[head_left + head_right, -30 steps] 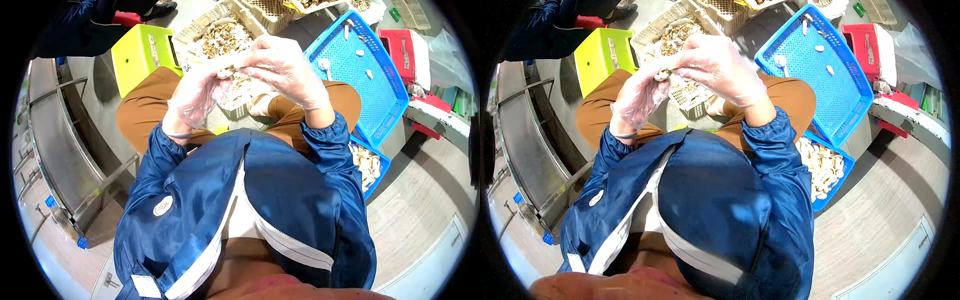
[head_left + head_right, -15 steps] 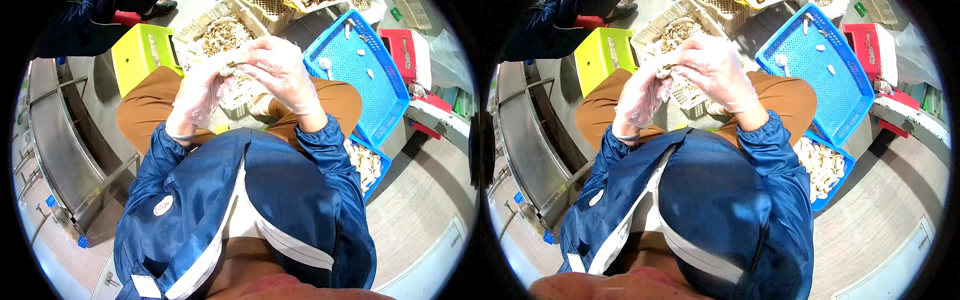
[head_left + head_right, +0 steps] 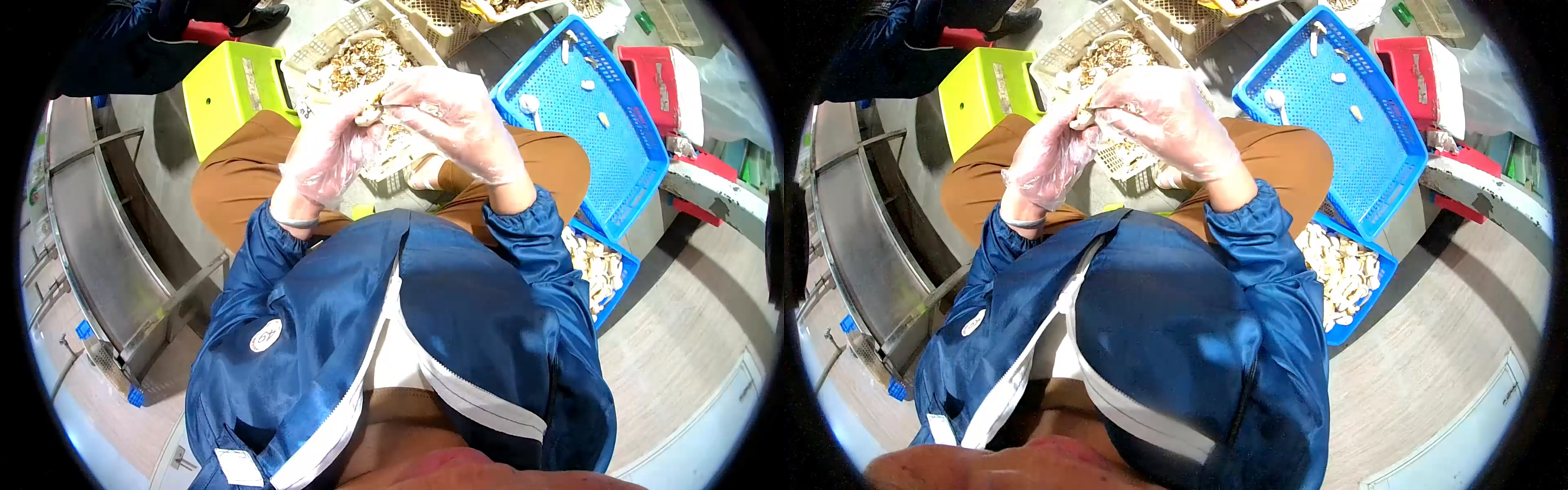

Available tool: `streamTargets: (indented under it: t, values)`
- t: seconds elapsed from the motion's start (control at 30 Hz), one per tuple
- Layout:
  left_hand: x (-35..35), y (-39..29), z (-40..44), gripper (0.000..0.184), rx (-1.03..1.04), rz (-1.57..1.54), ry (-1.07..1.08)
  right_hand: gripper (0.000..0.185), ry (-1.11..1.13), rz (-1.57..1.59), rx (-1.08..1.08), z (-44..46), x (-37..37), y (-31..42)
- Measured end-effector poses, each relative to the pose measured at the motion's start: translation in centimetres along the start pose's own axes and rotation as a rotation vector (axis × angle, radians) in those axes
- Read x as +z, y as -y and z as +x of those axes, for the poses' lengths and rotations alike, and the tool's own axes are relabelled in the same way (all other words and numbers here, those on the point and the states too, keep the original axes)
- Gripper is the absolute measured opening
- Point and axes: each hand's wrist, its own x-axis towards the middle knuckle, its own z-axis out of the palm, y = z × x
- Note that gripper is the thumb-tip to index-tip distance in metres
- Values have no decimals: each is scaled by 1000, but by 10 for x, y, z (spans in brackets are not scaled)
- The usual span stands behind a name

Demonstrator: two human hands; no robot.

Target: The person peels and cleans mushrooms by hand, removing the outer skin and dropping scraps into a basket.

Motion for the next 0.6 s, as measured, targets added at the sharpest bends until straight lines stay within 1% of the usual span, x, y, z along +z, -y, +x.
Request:
streamTargets:
  t: [0.03,0.13,0.17,0.27,0.3,0.4,0.43,0.53,0.6]
  values:
    - [2,0,-1,31,3,20,4,12,59,-13,-69,2,-3,-6]
    - [-3,-1,-5,30,18,160,66,10,157,-92,-97,7,-11,-6]
    - [0,2,-6,30,14,155,32,11,108,-96,-103,8,-8,-5]
    - [-7,8,0,30,9,46,62,12,53,-207,-173,6,-4,-8]
    - [-8,5,5,31,-55,-37,3,14,-22,-201,-146,3,0,-4]
    - [1,11,5,30,-26,-16,-38,19,-93,-365,-205,-3,7,-5]
    - [19,10,1,29,-27,-6,-113,22,-94,-407,-201,-6,11,-9]
    - [4,12,4,30,-53,-19,33,23,-122,-378,-199,-9,13,-8]
    - [-6,11,2,33,-89,-53,63,18,-181,-386,-177,-8,10,-10]
